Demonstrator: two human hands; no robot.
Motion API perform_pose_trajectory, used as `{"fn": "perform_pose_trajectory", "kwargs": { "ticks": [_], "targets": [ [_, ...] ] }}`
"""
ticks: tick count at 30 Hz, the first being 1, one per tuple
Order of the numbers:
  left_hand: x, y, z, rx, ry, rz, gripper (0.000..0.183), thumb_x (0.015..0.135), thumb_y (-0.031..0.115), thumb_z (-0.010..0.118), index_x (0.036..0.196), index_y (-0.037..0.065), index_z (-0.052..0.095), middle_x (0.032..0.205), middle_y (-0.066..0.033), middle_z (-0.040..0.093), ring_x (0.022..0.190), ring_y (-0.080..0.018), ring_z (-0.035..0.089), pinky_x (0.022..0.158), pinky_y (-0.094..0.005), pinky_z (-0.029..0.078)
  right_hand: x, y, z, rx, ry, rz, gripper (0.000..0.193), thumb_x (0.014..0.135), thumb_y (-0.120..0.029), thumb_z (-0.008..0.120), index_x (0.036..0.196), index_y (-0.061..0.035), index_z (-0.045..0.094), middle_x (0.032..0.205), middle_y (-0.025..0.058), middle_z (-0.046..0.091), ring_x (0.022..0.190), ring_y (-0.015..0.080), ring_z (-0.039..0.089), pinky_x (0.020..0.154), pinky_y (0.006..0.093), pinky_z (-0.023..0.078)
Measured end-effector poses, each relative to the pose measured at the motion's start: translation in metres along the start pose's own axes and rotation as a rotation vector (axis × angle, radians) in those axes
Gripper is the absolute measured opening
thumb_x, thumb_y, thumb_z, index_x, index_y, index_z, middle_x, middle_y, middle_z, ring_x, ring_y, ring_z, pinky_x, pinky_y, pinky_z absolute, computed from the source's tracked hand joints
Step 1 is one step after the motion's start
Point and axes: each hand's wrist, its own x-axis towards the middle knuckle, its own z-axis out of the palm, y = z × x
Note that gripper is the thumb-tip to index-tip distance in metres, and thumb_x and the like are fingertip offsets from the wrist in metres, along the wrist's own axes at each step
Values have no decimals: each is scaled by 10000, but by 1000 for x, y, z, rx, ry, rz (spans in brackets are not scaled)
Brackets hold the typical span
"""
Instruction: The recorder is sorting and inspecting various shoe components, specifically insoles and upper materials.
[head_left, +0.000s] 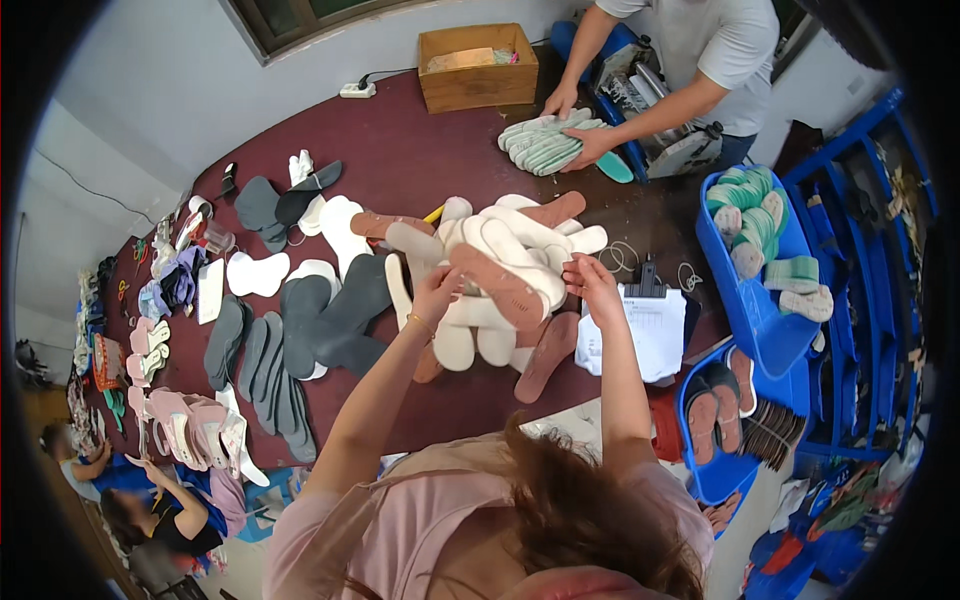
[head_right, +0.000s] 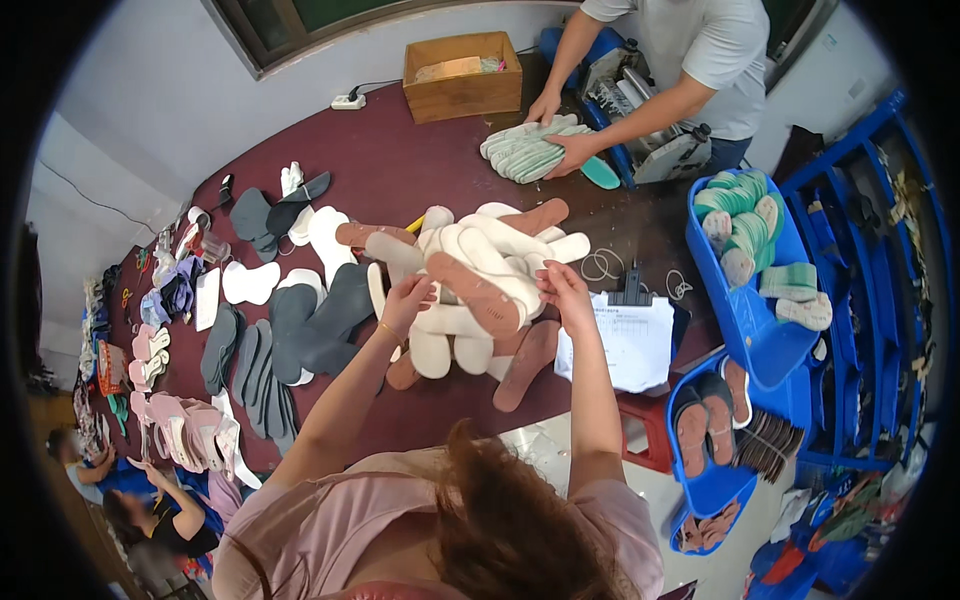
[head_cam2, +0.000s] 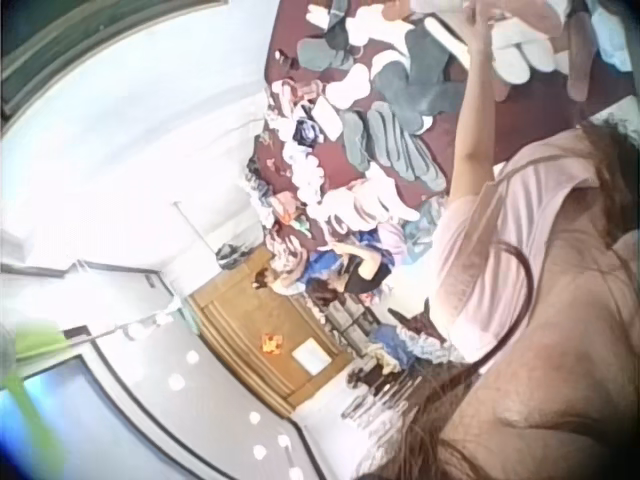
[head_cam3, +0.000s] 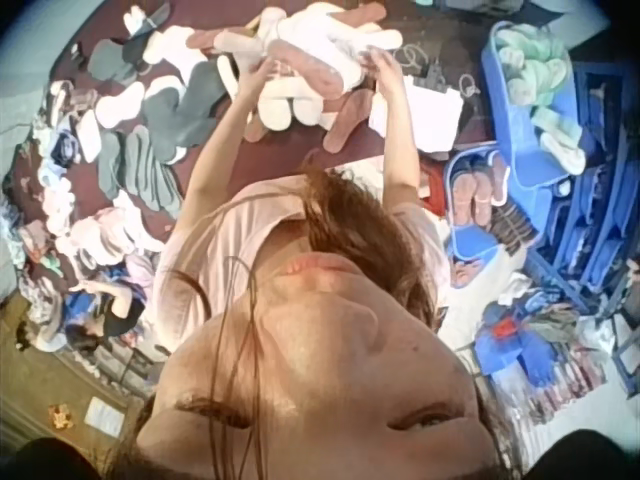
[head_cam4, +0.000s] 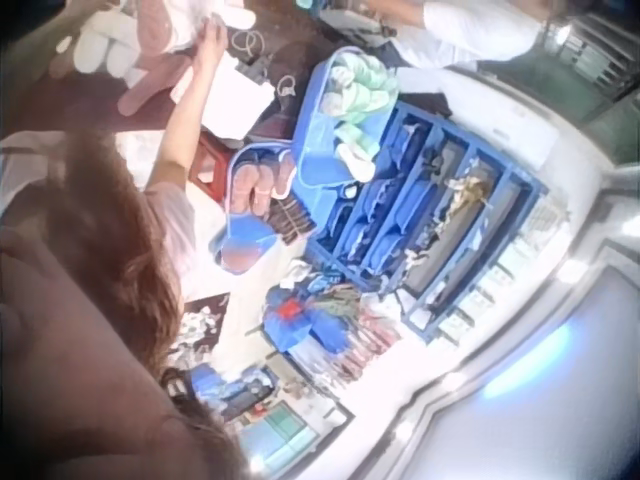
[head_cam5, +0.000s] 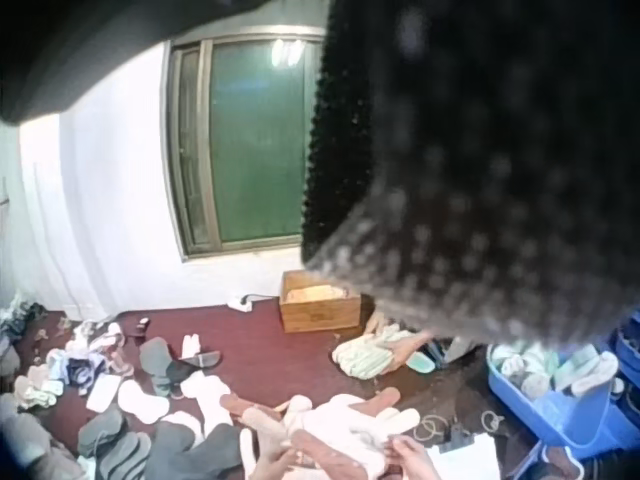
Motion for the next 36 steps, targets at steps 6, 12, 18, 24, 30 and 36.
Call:
{"fn": "perform_pose_trajectory", "kwargs": {
  "ticks": [6, 12, 18, 24, 30, 36],
  "targets": [
    [88, 20, 37, -24, 34, -82, 301, 926, 302, 597, 1062, 36, 632, 876, -16, 643, 747, -100, 610, 666, -236, 492, 83, 32, -77, 359, 204, 154, 298, 967, -286, 544, 1169, -69, 573, 986, 57, 661, 836, 141, 629, 742, 323, 526],
    [181, 20, 34, -43, 194, -151, 351, 914, 372, 602, 1073, 59, 608, 840, -5, 617, 716, -91, 601, 624, -246, 490, 193, 53, -135, 452, 322, 152, 235, 932, -223, 595, 1116, -78, 572, 896, 55, 644, 752, 148, 613, 670, 304, 531],
    [261, 26, 51, 0, 245, -162, 405, 913, 433, 594, 1100, 75, 575, 882, 4, 582, 686, -101, 571, 569, -229, 465, 311, 57, -179, 58, 795, 150, 398, 865, -323, 679, 1108, -41, 540, 967, 76, 589, 728, 179, 571, 591, 316, 502],
    [308, 41, 69, -263, 399, -224, 446, 912, 517, 554, 1078, 103, 553, 915, -24, 575, 762, -131, 580, 638, -315, 490, 371, 32, -174, -712, 1249, 266, 750, 715, -436, 799, 1183, 81, 522, 993, 251, 636, 879, 320, 664, 717, 427, 548],
    [314, 30, 72, -292, 241, -308, 387, 919, 521, 540, 945, 136, 571, 819, -1, 580, 734, -149, 585, 647, -312, 486, 367, 36, -170, -479, 1023, 204, 593, 646, -285, 850, 1058, 63, 605, 1053, 230, 656, 971, 317, 648, 839, 404, 507],
    [301, 21, 86, -347, 131, -326, 409, 907, 511, 567, 1025, 120, 566, 847, 0, 576, 723, -128, 573, 657, -309, 482, 259, 49, -116, 294, 719, -131, 334, 789, -1, 661, 985, -47, 395, 1056, 113, 488, 894, 238, 566, 651, 407, 596]
  ]
}}
